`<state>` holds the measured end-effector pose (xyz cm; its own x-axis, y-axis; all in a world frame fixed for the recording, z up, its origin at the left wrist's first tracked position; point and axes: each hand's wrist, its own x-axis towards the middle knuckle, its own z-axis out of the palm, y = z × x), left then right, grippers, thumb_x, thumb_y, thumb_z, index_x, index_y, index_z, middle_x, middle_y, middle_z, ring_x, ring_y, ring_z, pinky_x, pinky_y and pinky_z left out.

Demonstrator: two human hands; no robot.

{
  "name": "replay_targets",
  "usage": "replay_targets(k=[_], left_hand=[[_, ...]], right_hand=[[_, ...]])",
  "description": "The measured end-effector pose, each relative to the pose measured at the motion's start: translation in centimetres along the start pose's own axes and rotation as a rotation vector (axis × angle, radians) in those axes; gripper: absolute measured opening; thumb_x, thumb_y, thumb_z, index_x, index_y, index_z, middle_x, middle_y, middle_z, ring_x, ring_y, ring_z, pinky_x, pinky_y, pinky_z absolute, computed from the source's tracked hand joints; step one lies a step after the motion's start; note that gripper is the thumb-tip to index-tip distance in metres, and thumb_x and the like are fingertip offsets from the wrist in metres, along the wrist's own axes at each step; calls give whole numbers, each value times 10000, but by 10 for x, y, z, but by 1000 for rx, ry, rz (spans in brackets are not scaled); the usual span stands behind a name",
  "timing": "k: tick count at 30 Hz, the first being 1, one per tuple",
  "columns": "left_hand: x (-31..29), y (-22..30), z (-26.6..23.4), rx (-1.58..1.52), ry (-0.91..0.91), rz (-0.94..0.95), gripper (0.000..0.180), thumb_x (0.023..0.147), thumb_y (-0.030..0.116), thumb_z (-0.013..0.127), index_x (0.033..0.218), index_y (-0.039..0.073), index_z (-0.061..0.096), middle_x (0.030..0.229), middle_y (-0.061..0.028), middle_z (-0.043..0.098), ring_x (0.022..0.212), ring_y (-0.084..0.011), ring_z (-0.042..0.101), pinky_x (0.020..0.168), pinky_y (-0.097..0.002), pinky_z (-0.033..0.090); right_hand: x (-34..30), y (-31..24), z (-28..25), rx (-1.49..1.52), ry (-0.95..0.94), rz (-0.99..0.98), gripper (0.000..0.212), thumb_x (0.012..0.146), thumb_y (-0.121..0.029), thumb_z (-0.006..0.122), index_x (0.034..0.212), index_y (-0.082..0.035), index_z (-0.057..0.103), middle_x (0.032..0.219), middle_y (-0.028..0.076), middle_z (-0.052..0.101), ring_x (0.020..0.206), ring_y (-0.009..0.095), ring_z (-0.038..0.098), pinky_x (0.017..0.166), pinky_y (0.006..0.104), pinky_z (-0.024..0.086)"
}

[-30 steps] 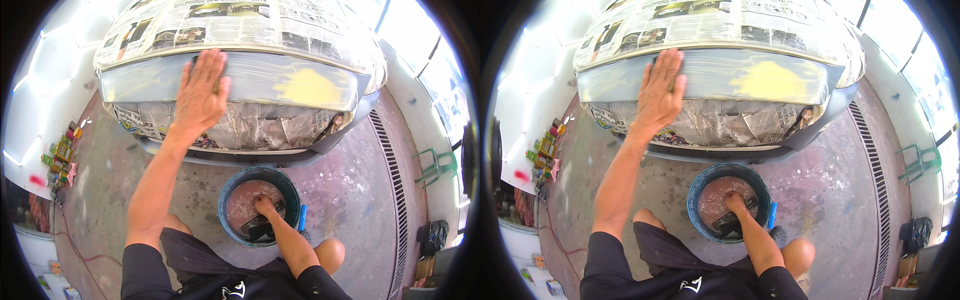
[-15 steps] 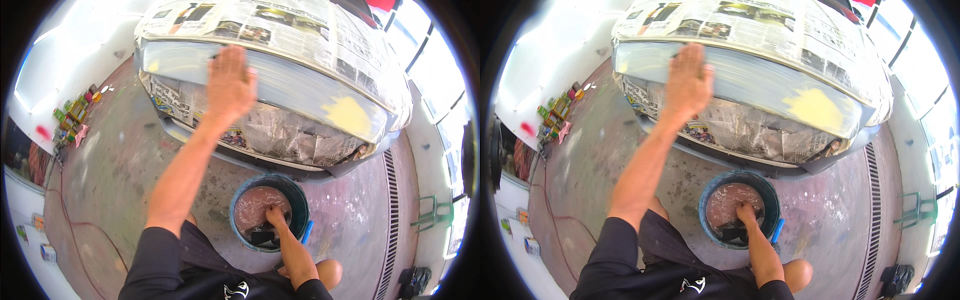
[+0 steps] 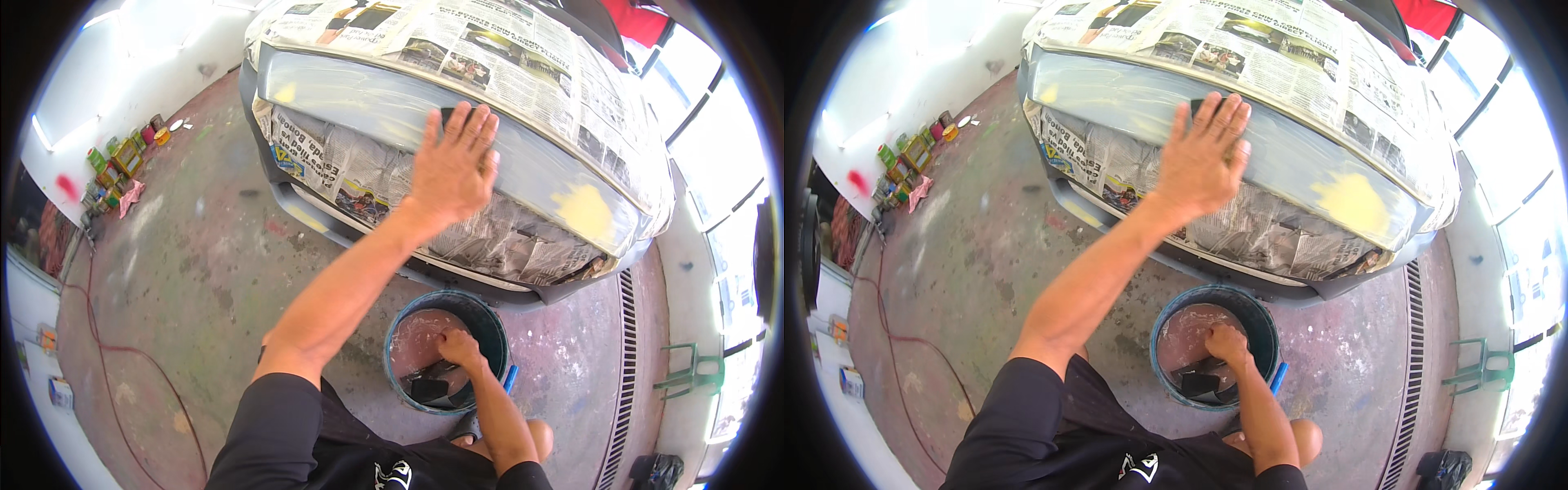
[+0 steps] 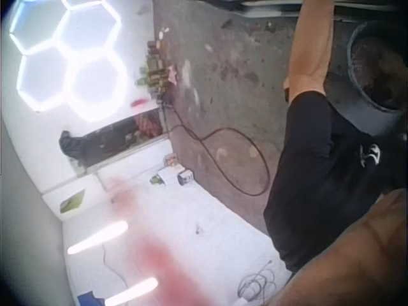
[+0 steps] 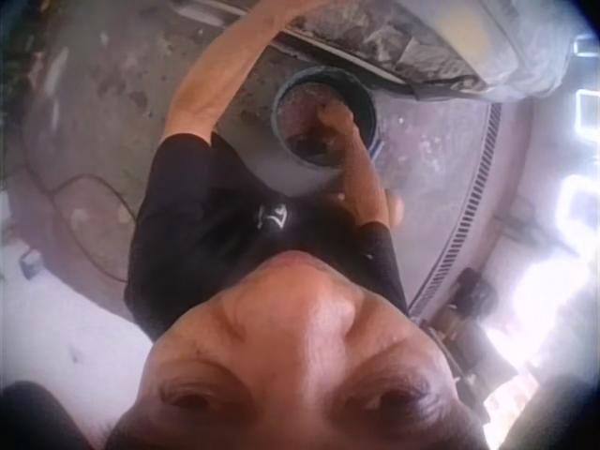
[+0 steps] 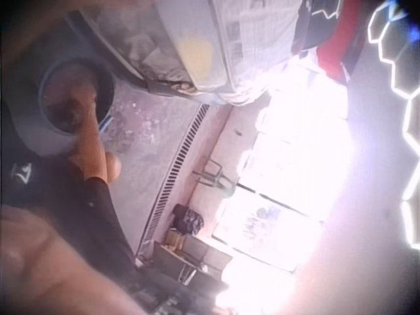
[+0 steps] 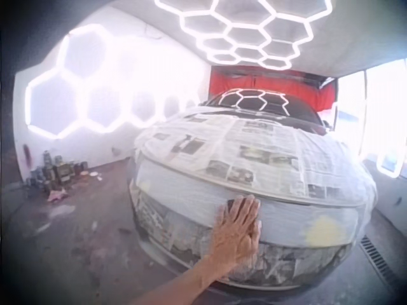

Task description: The person sands a car bumper with a sanding block, repeatedly dipping the block into a bucket of water. The bumper is partially masked with newspaper. The person works on the front and side edges of the bumper, rinsing the block periodically.

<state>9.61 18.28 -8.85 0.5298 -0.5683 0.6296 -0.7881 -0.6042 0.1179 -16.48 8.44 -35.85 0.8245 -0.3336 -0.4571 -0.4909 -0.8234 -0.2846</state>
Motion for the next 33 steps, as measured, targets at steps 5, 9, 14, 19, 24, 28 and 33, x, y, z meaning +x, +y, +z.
replay_targets(k=[5,9,14,19,24,28,33], left_hand=[[3,-92,-21,1,90,-349,723,1177,491,179,1761,67,197,1847,-143,171,1706,-328,151,1390,-502,22],[18,23,10,-162,252,-127,718,1149,441,378,1718,9,303,1807,-174,289,1681,-360,239,1384,-527,103],[11,75,29,-230,279,196,680,1133,406,441,1691,20,390,1768,-162,391,1667,-319,306,1372,-546,162],[14,-15,30,81,391,-176,656,1146,378,418,1695,21,381,1773,-180,372,1673,-346,284,1361,-580,184],[7,115,33,-177,263,159,628,1137,369,451,1655,15,453,1737,-208,419,1668,-365,279,1354,-574,205],[9,25,11,-213,236,6,652,1157,408,391,1705,54,380,1781,-179,348,1678,-345,258,1369,-555,155],[14,-91,-21,-32,208,-433,705,1174,464,267,1738,41,285,1826,-179,235,1697,-337,199,1380,-541,83]], right_hand=[[-37,-4,-83,-90,-38,-124,440,1038,-405,550,1131,-68,817,1153,274,784,1123,488,745,1020,583,580],[-48,-16,-108,-104,-54,-196,444,1053,-413,538,1099,-63,808,1125,271,786,1101,491,745,1004,601,576],[-47,-23,-73,-10,-97,-258,441,1063,-427,550,1092,-69,805,1121,263,786,1099,491,740,999,597,578],[-64,-7,-82,-71,-148,-190,406,1045,-399,579,1091,-63,802,1118,245,791,1099,488,740,991,587,582],[-36,-12,-85,42,-56,-202,400,1045,-414,594,1079,-75,804,1091,257,785,1079,491,737,980,599,576],[-44,-1,-80,-36,-39,-135,402,1040,-433,602,1075,-92,812,1088,245,789,1086,484,739,969,589,580],[-54,-15,-85,11,-48,-102,368,1026,-429,639,1068,-111,821,1076,242,794,1066,468,750,949,566,589]])
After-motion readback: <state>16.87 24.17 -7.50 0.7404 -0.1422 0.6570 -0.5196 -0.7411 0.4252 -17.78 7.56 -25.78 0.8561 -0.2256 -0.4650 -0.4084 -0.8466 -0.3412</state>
